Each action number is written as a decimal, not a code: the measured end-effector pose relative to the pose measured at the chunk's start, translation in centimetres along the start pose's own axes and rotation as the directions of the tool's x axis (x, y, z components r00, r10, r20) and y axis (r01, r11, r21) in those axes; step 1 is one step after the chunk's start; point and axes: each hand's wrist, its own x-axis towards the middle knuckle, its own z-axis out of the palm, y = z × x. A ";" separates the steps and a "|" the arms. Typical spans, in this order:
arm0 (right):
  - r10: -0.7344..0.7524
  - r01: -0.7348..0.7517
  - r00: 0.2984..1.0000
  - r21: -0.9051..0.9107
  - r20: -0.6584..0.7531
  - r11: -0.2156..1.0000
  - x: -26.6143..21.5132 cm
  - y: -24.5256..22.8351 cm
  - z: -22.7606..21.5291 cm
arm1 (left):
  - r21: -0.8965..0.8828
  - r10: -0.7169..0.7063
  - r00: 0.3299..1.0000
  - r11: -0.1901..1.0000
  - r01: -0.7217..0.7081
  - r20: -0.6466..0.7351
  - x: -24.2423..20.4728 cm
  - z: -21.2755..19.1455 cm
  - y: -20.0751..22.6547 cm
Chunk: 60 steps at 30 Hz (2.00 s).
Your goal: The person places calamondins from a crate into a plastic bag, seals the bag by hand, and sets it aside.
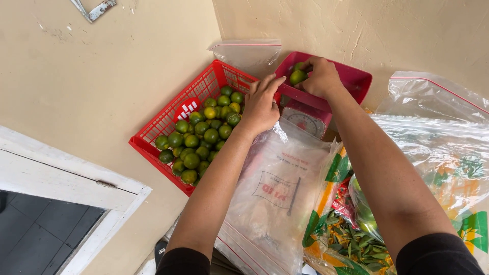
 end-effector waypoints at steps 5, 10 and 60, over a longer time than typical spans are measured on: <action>0.034 -0.036 0.999 0.039 0.035 0.999 -1.1 -1.6 -0.1 | -0.026 0.005 1.000 1.000 -0.006 -0.029 -0.5 -0.2 -0.2; 0.100 -0.105 0.993 0.082 0.064 0.991 -1.1 -2.0 0.5 | -0.033 0.010 1.000 0.999 -0.011 -0.029 -1.0 -0.4 -0.7; -0.263 0.193 0.884 0.211 0.387 0.958 -13.8 -21.3 15.3 | 0.138 -0.544 0.839 0.830 0.541 -0.014 -15.7 -5.4 -18.2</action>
